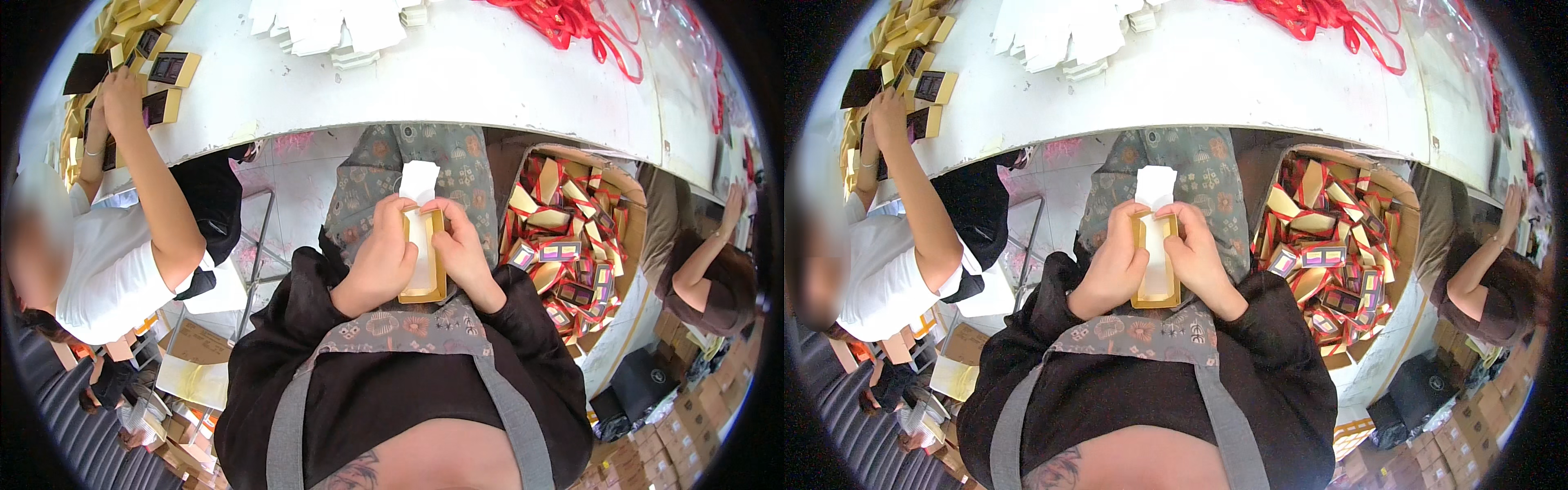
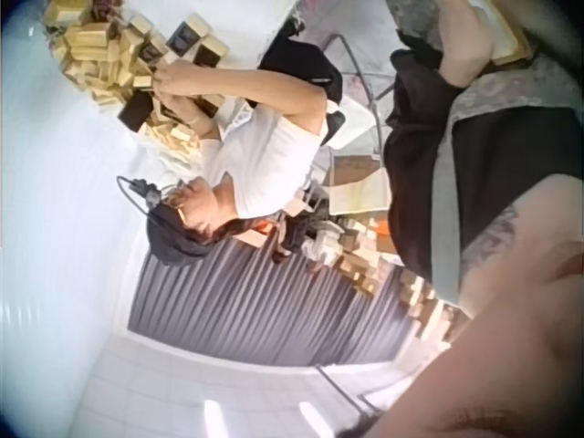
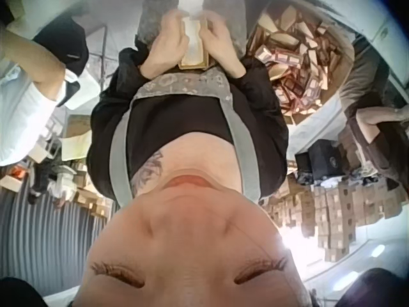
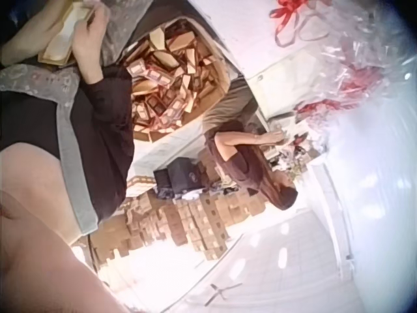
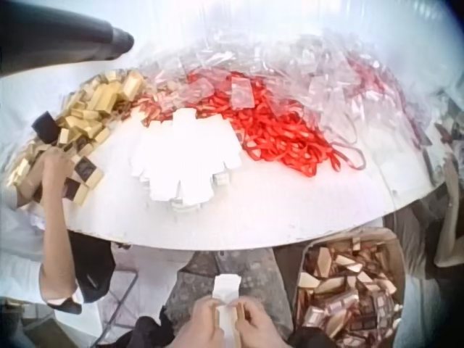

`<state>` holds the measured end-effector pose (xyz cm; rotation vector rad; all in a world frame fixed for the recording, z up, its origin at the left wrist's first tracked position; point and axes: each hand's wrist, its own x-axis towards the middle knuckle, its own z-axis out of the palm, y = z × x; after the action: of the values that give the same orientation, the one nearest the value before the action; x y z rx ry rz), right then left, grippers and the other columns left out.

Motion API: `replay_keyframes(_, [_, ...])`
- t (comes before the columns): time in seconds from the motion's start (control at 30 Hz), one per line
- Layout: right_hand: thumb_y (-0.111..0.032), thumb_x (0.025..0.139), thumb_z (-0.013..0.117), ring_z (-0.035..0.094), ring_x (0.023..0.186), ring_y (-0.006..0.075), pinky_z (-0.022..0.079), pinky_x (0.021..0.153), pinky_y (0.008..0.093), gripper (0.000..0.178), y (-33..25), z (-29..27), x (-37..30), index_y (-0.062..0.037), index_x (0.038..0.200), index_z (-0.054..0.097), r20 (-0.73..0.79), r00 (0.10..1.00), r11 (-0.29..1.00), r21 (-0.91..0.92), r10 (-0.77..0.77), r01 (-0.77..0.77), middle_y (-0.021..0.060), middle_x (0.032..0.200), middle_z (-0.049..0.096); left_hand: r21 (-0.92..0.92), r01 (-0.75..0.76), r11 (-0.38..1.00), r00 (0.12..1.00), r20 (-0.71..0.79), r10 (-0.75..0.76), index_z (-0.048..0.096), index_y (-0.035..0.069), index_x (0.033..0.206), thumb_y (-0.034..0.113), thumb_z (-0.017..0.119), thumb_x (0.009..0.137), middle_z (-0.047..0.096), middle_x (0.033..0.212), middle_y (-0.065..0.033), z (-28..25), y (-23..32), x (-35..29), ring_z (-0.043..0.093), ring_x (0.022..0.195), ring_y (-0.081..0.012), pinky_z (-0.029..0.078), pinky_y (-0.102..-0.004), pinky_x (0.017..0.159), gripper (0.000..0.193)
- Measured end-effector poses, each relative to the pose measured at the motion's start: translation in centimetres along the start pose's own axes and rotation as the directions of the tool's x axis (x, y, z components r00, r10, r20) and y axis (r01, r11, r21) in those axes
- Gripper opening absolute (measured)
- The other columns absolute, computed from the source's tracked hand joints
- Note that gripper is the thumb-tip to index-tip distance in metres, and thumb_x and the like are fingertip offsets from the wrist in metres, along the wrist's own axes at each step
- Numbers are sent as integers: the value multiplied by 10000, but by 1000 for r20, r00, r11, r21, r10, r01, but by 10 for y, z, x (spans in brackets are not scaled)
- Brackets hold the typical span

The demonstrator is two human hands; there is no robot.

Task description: The person folds flat white cardboard pieces into small rectangular boxes and places them into gold-colored trays. The person repeats this process continuously, handling one piece at a time and stacking the finished boxes in the trays.

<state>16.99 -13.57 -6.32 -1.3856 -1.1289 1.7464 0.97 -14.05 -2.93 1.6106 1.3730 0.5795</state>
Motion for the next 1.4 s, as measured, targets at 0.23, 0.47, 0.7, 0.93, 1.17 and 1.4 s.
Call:
replay_keyframes(0.23, [-84, 861, 610, 582, 914, 268, 474, 787, 322, 106, -9, 6, -18, -14, 931, 648, -204, 827, 795, -465, -524, 389, 149, 1014, 567, 64, -57, 996, 995, 88, 51, 334, -15, 1182, 8, 494, 773, 370, 1233, -244, 0, 6, 1, 528, 985, -447, 465, -469, 788, 440])
replay_keyframes(0.47, [11, 794, 653, 614, 829, 226, 501, 704, 309, 166, -6, 16, -7, -14, 924, 553, -333, 881, 941, -151, -337, 303, 119, 917, 584, -69, 137, 988, 989, 64, -132, 288, -44, 1203, -7, 450, 780, 394, 1168, -250, 1, 16, 1, 506, 1036, -440, 438, -438, 867, 455])
replay_keyframes(0.7, [-27, 879, 574, 534, 1122, 216, 438, 908, 341, 218, 2, 8, -14, -15, 1032, 420, -78, 916, 916, -111, -395, 385, 189, 1185, 540, 33, -70, 997, 997, -11, 70, 334, -15, 1147, -23, 454, 773, 424, 1252, -245, 8, 6, 1, 546, 977, -429, 458, -441, 819, 392])
replay_keyframes(0.93, [-23, 908, 523, 304, 1354, 242, 284, 1063, 350, 183, -14, -7, -28, -38, 1040, 398, 146, 983, 957, 283, -110, 65, 229, 1449, 329, -277, -10, 961, 975, 211, 71, 427, 19, 1208, -86, 455, 764, 247, 1496, -214, -9, -2, -6, 362, 1336, -295, 306, -369, 1061, 458])
replay_keyframes(1.17, [-54, 856, 585, 580, 1086, 325, 455, 891, 383, 351, -24, -14, -20, -12, 1135, 376, 167, 982, 950, -282, -87, 132, 267, 1158, 557, -285, -1, 958, 930, 352, 106, 415, 27, 1289, -53, 473, 780, 379, 1395, -186, -24, 4, 2, 429, 1274, -296, 355, -366, 1027, 518])
replay_keyframes(1.4, [-95, 768, 619, 651, 718, 337, 517, 609, 415, 247, -56, -10, -10, 19, 979, 557, 284, 943, 482, -810, -175, 334, 195, 758, 637, 380, -254, 889, 945, 293, 145, 595, 48, 951, 103, 588, 766, 620, 767, -185, -35, 18, 20, 618, 731, -353, 494, -437, 617, 193])
